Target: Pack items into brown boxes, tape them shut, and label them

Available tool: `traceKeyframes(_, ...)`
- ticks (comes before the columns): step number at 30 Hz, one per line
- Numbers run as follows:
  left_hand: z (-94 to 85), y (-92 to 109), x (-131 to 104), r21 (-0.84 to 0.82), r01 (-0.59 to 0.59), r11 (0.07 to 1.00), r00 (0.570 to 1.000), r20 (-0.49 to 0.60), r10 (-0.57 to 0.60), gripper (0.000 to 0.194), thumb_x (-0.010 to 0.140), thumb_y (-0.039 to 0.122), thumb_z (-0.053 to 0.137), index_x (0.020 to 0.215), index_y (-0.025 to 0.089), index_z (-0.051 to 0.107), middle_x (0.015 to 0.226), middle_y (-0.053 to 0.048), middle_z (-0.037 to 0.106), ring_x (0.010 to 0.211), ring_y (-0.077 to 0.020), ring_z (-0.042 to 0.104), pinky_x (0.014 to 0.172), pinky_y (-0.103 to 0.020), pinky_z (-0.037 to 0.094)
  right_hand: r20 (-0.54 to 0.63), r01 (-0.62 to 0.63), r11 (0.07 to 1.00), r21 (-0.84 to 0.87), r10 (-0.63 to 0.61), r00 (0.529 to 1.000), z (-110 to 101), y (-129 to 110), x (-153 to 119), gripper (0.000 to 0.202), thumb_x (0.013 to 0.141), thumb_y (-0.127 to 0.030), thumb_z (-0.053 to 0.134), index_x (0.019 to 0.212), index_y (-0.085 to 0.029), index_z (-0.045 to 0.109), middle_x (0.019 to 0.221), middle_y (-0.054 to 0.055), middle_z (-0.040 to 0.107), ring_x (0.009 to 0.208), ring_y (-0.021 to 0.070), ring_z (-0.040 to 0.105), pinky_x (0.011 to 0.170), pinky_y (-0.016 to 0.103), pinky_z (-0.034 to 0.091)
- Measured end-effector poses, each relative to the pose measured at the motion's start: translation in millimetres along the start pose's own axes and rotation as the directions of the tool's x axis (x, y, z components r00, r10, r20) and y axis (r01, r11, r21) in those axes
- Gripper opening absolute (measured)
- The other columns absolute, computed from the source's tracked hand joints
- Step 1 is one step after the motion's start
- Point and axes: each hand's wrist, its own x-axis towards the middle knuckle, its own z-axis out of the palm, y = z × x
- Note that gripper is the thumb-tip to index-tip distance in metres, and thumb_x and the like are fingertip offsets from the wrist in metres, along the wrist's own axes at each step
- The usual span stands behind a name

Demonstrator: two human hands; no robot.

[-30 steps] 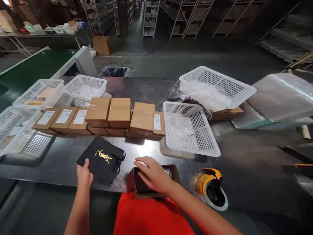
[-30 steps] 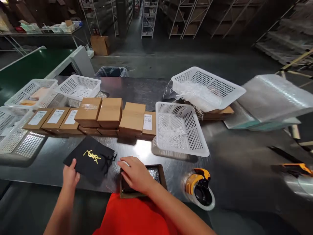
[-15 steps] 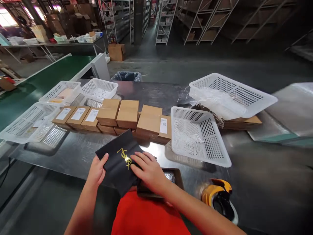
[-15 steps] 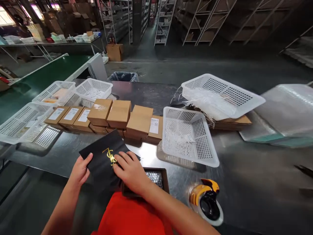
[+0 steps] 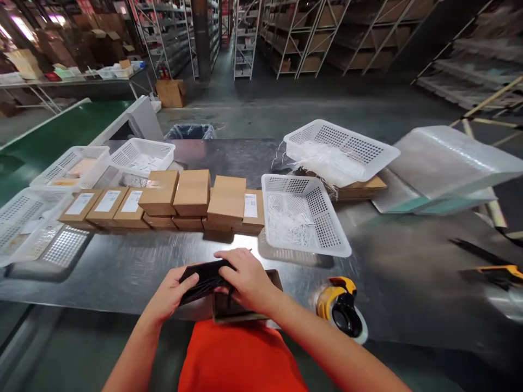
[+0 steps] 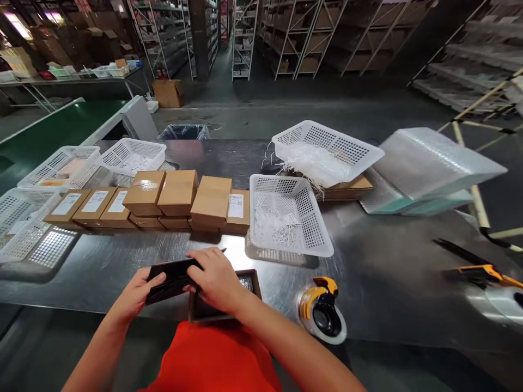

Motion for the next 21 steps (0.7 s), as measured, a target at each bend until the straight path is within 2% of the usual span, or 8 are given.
traceKeyframes(3, 3.9, -3.1, 1.0, -0.056, 0.003, 0.998, 1.000, 0.026, -0.001, 0.053, 0.073, 0.057, 0.068, 0.105, 0.015, 0.074, 0.100, -0.011, 0.074, 0.101, -0.0304, 0.065, 0.094, -0.042, 0.050, 0.025, -0.038, 0.997, 0.071, 0.036, 0.999, 0.3, 4.2, -5.2, 0.018, 0.092, -0.031, 0.054, 0.090, -0.017, 0.063, 0.099, 0.010, 0.069, 0.081, 0.0202, 0.058, 0.068, 0.034, 0.045)
traceKeyframes(5, 6.6, -8.0, 1.7, -0.106, -0.047, 0.993, 0.998, 0.039, 0.051, 0.060, 0.067, 0.060, 0.071, 0.106, 0.015, 0.073, 0.101, -0.012, 0.073, 0.101, -0.0320, 0.065, 0.092, -0.042, 0.051, 0.007, -0.069, 0.988, 0.139, 0.068, 0.998, -0.6, 7.5, -7.8, 0.014, 0.092, -0.027, 0.053, 0.091, -0.017, 0.063, 0.098, 0.010, 0.070, 0.081, 0.0196, 0.060, 0.069, 0.033, 0.046)
traceKeyframes(7, 8.6, -13.1, 2.6, -0.081, -0.108, 0.991, 0.994, 0.023, 0.110, 0.062, 0.060, 0.052, 0.079, 0.108, 0.015, 0.072, 0.103, -0.011, 0.073, 0.101, -0.0319, 0.064, 0.091, -0.040, 0.051, -0.008, -0.100, 0.972, 0.213, 0.104, 0.995, -1.4, 10.2, -9.5, 0.011, 0.091, -0.024, 0.054, 0.093, -0.017, 0.062, 0.101, 0.010, 0.070, 0.084, 0.0196, 0.061, 0.072, 0.032, 0.048)
traceKeyframes(10, 10.0, -18.8, 4.3, -0.005, -0.120, 0.993, 0.990, -0.073, 0.119, 0.044, 0.063, 0.039, 0.080, 0.099, 0.016, 0.075, 0.093, -0.007, 0.074, 0.089, -0.0262, 0.065, 0.083, -0.035, 0.052, -0.012, -0.113, 0.950, 0.290, 0.122, 0.993, -2.9, 12.7, -10.6, 0.013, 0.089, -0.018, 0.054, 0.101, -0.018, 0.061, 0.108, 0.010, 0.069, 0.093, 0.0205, 0.063, 0.080, 0.033, 0.050)
traceKeyframes(12, 9.7, -20.2, 5.7, 0.007, -0.086, 0.996, 0.991, -0.099, 0.086, 0.032, 0.068, 0.039, 0.076, 0.090, 0.015, 0.077, 0.084, -0.005, 0.074, 0.080, -0.0235, 0.065, 0.077, -0.033, 0.053, 0.008, -0.181, 0.932, 0.315, 0.188, 0.982, -6.2, 14.2, -10.0, 0.029, 0.088, -0.020, 0.057, 0.116, -0.017, 0.057, 0.115, 0.013, 0.067, 0.097, 0.0213, 0.064, 0.081, 0.034, 0.051)
traceKeyframes(15, 10.7, -16.2, 10.5, 0.007, -0.058, 0.998, 0.998, -0.008, 0.058, 0.031, 0.070, 0.040, 0.074, 0.087, 0.015, 0.077, 0.082, -0.006, 0.074, 0.083, -0.0248, 0.065, 0.079, -0.034, 0.052, 0.152, -0.299, 0.912, 0.280, 0.265, 0.952, -16.6, 18.9, -8.3, 0.057, 0.083, -0.032, 0.064, 0.134, -0.014, 0.046, 0.120, 0.016, 0.065, 0.096, 0.0238, 0.065, 0.079, 0.035, 0.052)
traceKeyframes(18, 20.6, -7.6, 21.8, 0.039, -0.044, 0.998, 0.998, 0.057, 0.042, 0.032, 0.069, 0.041, 0.074, 0.086, 0.014, 0.075, 0.083, -0.007, 0.073, 0.083, -0.0248, 0.064, 0.078, -0.033, 0.051, 0.347, -0.266, 0.911, 0.314, 0.151, 0.926, -28.7, 29.0, -11.0, 0.038, 0.088, -0.033, 0.061, 0.123, -0.020, 0.059, 0.106, 0.008, 0.071, 0.093, 0.0216, 0.066, 0.079, 0.032, 0.051)
traceKeyframes(21, 41.7, -9.5, 31.8, 0.108, -0.077, 0.991, 0.990, -0.107, 0.088, 0.033, 0.070, 0.041, 0.070, 0.092, 0.016, 0.071, 0.091, -0.006, 0.070, 0.088, -0.0234, 0.063, 0.080, -0.033, 0.050, 0.371, -0.312, 0.896, 0.317, 0.185, 0.910, -38.4, 42.3, -26.1, 0.027, 0.093, -0.021, 0.051, 0.117, -0.022, 0.064, 0.098, 0.004, 0.074, 0.086, 0.0179, 0.069, 0.071, 0.027, 0.051)
